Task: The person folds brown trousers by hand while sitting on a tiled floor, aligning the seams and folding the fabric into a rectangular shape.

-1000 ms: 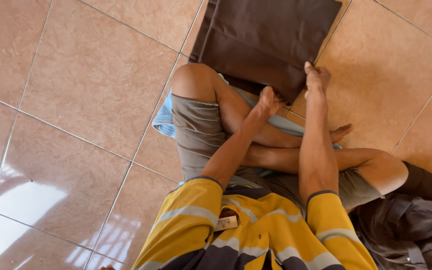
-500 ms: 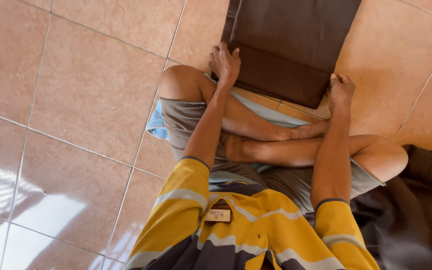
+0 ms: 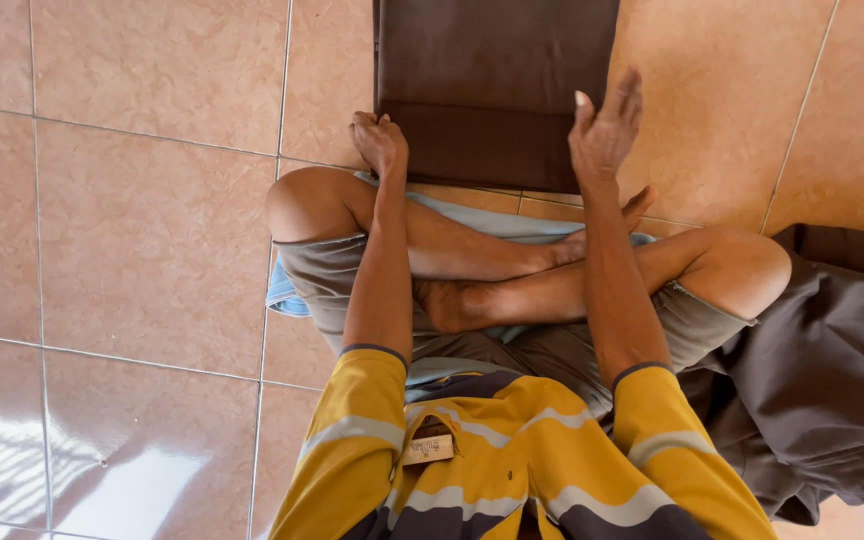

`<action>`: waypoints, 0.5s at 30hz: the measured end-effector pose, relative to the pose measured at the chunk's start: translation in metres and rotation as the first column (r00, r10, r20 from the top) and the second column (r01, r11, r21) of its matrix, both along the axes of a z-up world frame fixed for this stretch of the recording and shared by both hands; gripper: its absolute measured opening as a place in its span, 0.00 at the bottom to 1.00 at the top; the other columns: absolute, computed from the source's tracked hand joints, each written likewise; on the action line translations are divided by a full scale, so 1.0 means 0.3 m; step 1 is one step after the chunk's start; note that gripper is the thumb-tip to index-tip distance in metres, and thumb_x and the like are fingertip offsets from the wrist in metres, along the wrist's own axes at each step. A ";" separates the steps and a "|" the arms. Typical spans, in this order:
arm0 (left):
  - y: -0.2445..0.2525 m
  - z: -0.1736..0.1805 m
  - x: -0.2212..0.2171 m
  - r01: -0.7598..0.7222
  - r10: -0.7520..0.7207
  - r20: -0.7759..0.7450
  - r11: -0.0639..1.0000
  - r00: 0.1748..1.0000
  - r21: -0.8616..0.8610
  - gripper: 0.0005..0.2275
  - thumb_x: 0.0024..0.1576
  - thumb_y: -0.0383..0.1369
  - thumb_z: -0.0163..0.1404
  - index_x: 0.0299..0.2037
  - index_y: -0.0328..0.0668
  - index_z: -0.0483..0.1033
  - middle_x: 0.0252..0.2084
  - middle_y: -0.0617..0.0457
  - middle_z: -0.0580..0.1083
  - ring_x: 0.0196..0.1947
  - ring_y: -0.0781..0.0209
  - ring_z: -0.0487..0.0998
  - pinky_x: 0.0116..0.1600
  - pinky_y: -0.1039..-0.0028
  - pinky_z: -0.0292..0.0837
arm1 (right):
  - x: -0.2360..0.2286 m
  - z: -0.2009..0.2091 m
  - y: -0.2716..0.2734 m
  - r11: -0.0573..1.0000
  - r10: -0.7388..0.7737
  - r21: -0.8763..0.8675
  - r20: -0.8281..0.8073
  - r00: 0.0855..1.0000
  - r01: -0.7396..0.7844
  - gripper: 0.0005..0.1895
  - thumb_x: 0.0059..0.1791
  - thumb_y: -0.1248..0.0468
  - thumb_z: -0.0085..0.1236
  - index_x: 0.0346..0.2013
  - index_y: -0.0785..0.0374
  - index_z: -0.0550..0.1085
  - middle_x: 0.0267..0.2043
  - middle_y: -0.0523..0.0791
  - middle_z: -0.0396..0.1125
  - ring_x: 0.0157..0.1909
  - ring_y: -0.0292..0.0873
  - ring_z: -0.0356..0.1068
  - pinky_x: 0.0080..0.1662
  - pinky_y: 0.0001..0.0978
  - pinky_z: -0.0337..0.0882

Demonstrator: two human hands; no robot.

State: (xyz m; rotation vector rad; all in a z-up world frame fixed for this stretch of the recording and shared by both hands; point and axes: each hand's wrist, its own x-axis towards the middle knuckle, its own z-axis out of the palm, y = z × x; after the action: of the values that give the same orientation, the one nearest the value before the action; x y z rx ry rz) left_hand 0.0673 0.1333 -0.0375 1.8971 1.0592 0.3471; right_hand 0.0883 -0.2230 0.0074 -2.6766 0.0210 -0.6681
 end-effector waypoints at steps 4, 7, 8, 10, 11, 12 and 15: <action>-0.044 0.123 -0.022 -0.002 0.013 -0.068 0.989 0.998 0.147 0.03 0.56 0.24 0.48 0.37 0.39 0.68 0.48 0.40 0.69 0.46 0.36 0.71 0.48 0.46 0.66 | -0.028 0.202 0.147 0.974 0.113 -0.151 -0.323 0.940 -0.169 0.37 0.65 0.43 0.40 0.80 0.59 0.44 0.83 0.49 0.36 0.82 0.59 0.39 0.70 0.70 0.52; -0.028 0.182 -0.019 0.027 -0.010 -0.138 0.992 0.990 0.122 0.04 0.56 0.27 0.49 0.39 0.40 0.69 0.53 0.41 0.71 0.51 0.35 0.70 0.55 0.47 0.63 | -0.039 0.171 0.169 0.950 0.158 -0.194 -0.373 0.914 -0.243 0.35 0.65 0.41 0.29 0.80 0.59 0.49 0.81 0.51 0.38 0.80 0.61 0.38 0.66 0.76 0.52; -0.016 0.198 -0.016 0.022 -0.017 -0.133 0.999 0.991 0.036 0.15 0.53 0.41 0.49 0.43 0.40 0.67 0.49 0.42 0.70 0.49 0.37 0.70 0.54 0.49 0.63 | -0.035 0.173 0.176 0.956 0.146 -0.182 -0.391 0.909 -0.232 0.35 0.65 0.41 0.27 0.80 0.59 0.48 0.81 0.52 0.37 0.80 0.61 0.37 0.67 0.76 0.51; -0.005 0.214 -0.004 0.028 -0.035 -0.130 0.998 0.991 -0.056 0.27 0.49 0.55 0.50 0.47 0.40 0.64 0.45 0.43 0.69 0.48 0.39 0.71 0.53 0.50 0.63 | -0.028 0.173 0.178 0.962 0.123 -0.174 -0.414 0.902 -0.211 0.35 0.64 0.41 0.25 0.80 0.58 0.48 0.81 0.52 0.36 0.80 0.61 0.36 0.67 0.76 0.49; -0.006 0.215 -0.007 0.099 -0.101 -0.192 0.995 0.976 -0.017 0.32 0.47 0.55 0.57 0.51 0.39 0.64 0.51 0.42 0.71 0.53 0.40 0.72 0.55 0.50 0.66 | -0.030 0.170 0.175 0.965 0.125 -0.159 -0.423 0.898 -0.209 0.36 0.64 0.40 0.24 0.80 0.58 0.47 0.82 0.51 0.35 0.81 0.61 0.36 0.68 0.77 0.48; -0.006 0.216 -0.012 0.173 -0.163 -0.255 0.985 0.953 0.017 0.37 0.45 0.56 0.64 0.55 0.38 0.64 0.56 0.41 0.73 0.57 0.41 0.73 0.56 0.50 0.69 | -0.034 0.167 0.172 0.968 0.127 -0.143 -0.432 0.893 -0.207 0.36 0.64 0.40 0.23 0.81 0.57 0.46 0.82 0.51 0.35 0.81 0.60 0.35 0.69 0.77 0.46; 0.018 0.175 0.014 0.242 -0.213 -0.318 0.969 0.924 0.056 0.31 0.45 0.52 0.64 0.52 0.36 0.74 0.50 0.42 0.76 0.55 0.40 0.74 0.55 0.50 0.69 | -0.013 0.184 0.175 0.974 0.139 -0.087 -0.504 0.852 -0.211 0.37 0.63 0.40 0.25 0.81 0.57 0.45 0.82 0.50 0.32 0.81 0.62 0.32 0.68 0.82 0.40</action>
State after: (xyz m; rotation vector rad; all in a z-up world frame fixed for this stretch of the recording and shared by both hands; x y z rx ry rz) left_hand 0.0716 0.1388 0.0150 2.1840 1.0207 -0.0390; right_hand 0.0845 -0.1706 0.0624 -2.8637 -0.1376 0.0945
